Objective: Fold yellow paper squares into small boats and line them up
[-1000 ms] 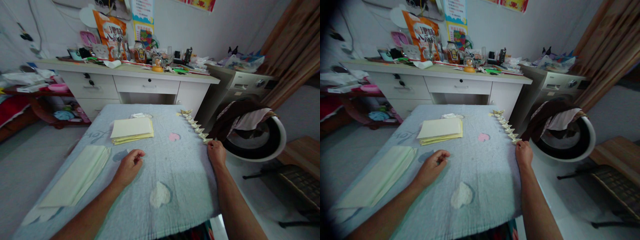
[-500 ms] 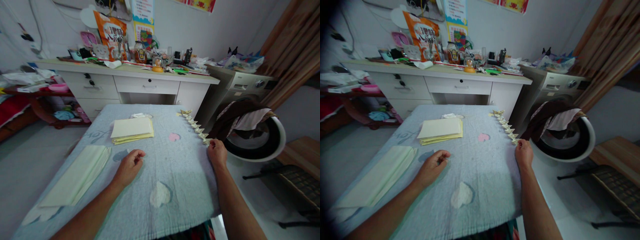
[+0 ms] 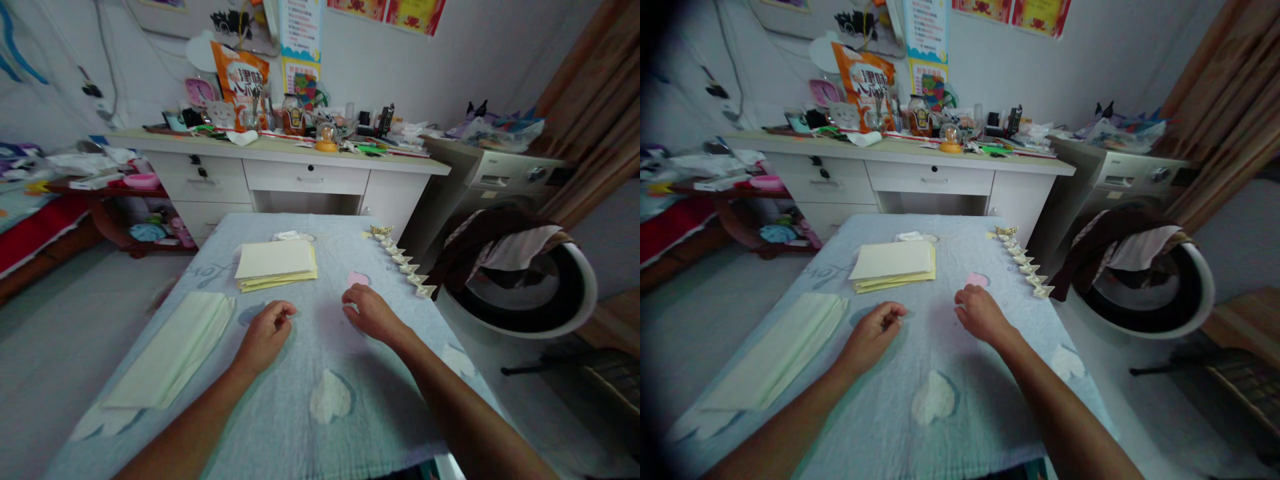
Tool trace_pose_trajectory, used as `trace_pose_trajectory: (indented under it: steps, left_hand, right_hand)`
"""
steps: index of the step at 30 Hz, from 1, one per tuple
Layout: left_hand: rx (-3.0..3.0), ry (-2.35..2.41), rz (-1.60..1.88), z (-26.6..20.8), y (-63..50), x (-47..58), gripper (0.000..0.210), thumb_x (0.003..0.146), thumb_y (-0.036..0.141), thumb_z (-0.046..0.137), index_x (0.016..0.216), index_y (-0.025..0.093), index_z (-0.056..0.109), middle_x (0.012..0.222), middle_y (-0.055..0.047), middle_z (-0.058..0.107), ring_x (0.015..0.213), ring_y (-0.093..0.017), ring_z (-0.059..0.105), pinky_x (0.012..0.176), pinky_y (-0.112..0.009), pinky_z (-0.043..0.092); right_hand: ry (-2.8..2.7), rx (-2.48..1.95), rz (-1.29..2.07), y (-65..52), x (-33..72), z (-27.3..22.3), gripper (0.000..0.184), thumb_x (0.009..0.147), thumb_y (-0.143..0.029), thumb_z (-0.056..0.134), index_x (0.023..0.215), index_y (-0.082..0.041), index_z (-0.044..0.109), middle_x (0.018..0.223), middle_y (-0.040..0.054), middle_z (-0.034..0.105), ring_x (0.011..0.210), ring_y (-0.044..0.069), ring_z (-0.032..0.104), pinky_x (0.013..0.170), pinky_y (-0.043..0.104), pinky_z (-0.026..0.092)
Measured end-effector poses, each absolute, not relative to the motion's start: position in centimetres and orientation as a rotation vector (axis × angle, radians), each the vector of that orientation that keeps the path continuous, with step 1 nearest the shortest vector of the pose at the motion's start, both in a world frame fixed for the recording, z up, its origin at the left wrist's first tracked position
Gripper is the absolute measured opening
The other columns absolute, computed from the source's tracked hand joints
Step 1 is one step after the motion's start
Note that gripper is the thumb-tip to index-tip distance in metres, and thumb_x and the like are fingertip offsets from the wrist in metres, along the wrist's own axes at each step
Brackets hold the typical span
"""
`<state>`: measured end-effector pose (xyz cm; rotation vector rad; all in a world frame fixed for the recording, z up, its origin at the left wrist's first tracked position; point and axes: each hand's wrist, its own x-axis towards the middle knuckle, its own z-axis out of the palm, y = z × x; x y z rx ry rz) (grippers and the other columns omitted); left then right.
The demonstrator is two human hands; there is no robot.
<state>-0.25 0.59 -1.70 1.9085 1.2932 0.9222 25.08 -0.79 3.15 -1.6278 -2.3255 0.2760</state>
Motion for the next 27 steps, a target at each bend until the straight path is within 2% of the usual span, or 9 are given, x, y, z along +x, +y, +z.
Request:
trace_pose_trajectory:
  steps: [5, 12, 18, 27]
  left_hand:
    - [1.878, 1.333, 0.957, -1.3, 0.9, -0.6, 0.016, 0.076, 0.02, 0.05, 0.088, 0.019, 0.059, 0.075, 0.0, 0.061, 0.068, -0.015, 0.058, 0.067, -0.027, 0.047]
    - [1.856, 1.325, 0.992, -1.6, 1.3, -0.8, 0.017, 0.074, 0.017, 0.05, 0.088, 0.018, 0.061, 0.077, -0.001, 0.063, 0.071, -0.015, 0.059, 0.067, -0.026, 0.046]
    - [1.823, 1.317, 1.017, -2.1, 1.7, -1.1, 0.018, 0.074, 0.016, 0.049, 0.087, 0.018, 0.06, 0.08, -0.001, 0.062, 0.071, -0.014, 0.058, 0.068, -0.025, 0.046]
    - [1.791, 1.317, 1.026, -1.8, 1.6, -0.9, 0.017, 0.073, 0.014, 0.049, 0.085, 0.018, 0.059, 0.078, 0.0, 0.061, 0.069, -0.014, 0.057, 0.067, -0.025, 0.045]
  right_hand:
    - [-2.492, -1.543, 0.124, 1.9, 21.8, 3.2, 0.016, 0.084, -0.022, 0.06, 0.098, -0.017, 0.065, 0.097, 0.0086, 0.062, 0.091, 0.021, 0.054, 0.082, 0.031, 0.039]
    - [-2.369, -1.552, 0.048, 6.5, 18.5, 2.5, 0.02, 0.087, -0.023, 0.055, 0.102, -0.017, 0.068, 0.105, 0.01, 0.058, 0.1, 0.023, 0.047, 0.09, 0.035, 0.037]
    - [-2.242, -1.55, 0.054, 7.2, 16.3, 0.5, 0.026, 0.085, -0.027, 0.059, 0.109, -0.025, 0.067, 0.129, 0.009, 0.044, 0.118, 0.028, 0.034, 0.097, 0.043, 0.031]
    - [-2.182, -1.547, 0.08, 8.2, 15.9, 0.0, 0.026, 0.085, -0.025, 0.056, 0.11, -0.025, 0.066, 0.121, 0.008, 0.049, 0.113, 0.026, 0.037, 0.096, 0.039, 0.03]
